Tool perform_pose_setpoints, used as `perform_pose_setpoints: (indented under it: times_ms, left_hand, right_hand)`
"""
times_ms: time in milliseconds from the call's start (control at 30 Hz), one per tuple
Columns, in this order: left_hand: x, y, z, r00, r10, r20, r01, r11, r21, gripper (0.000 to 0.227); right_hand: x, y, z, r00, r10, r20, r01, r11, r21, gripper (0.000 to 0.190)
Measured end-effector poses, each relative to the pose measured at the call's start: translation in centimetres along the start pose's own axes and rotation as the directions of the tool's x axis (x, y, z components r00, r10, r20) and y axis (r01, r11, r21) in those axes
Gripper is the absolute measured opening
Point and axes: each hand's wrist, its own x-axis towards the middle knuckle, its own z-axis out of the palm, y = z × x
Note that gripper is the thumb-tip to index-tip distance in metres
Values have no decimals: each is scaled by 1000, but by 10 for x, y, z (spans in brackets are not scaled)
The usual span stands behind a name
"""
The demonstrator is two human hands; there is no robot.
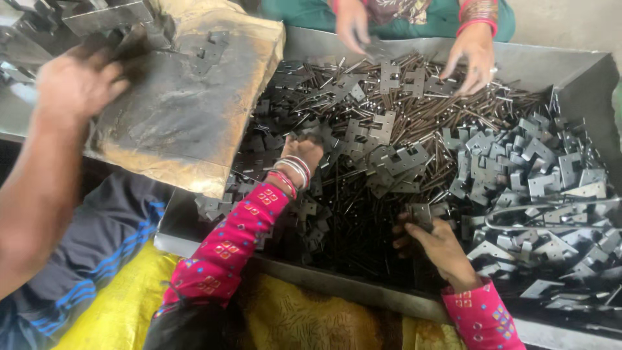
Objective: The person sits on the floor and repeatedly picks metal plates and pins from a large bin, inserts the pins into the plates, and places the assembled units into a tray. The task continues throughout the clip with the same repetitive assembly motion.
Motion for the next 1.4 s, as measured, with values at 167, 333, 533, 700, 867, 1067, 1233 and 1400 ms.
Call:
perform_pose_setpoints:
  times_ms: [167,333,533,700,867,1067,1233,1400]
  left_hand:
    - [-10,0,5,942,58,-331,-13,991,136,19]
    - [-3,-15,-19,980,-130,-153,6,781,-624,30]
    - [-8,-15,-46,978,-197,65,25,-201,-979,37]
    - [-19,19,-57,982,28,188,165,-618,-769,48]
    - [-52,130,-60,967,146,210,252,-409,-877,41]
    - [-81,192,-59,983,-86,-159,-119,361,-925,45]
    - [-58,106,-70,974,-167,-155,-128,158,-979,34]
    - [-67,-19,-100,785,-371,-495,211,913,-349,23]
  right_hand:
    - [5,2,0,999,16,-39,-18,999,-41,25]
    - [-1,-4,1,999,35,-41,-34,999,27,25]
    - [-9,-19,8,997,27,-68,-17,989,148,25]
    - [-13,-37,11,993,58,-107,-18,939,344,31]
    - [-14,-39,15,984,132,-122,-79,928,364,44]
    - [-12,-26,0,981,-25,194,-84,841,535,69]
    - [-7,-20,-36,933,-266,-242,101,839,-534,60]
    - [-1,0,-18,972,-169,-166,-159,54,-986,55]
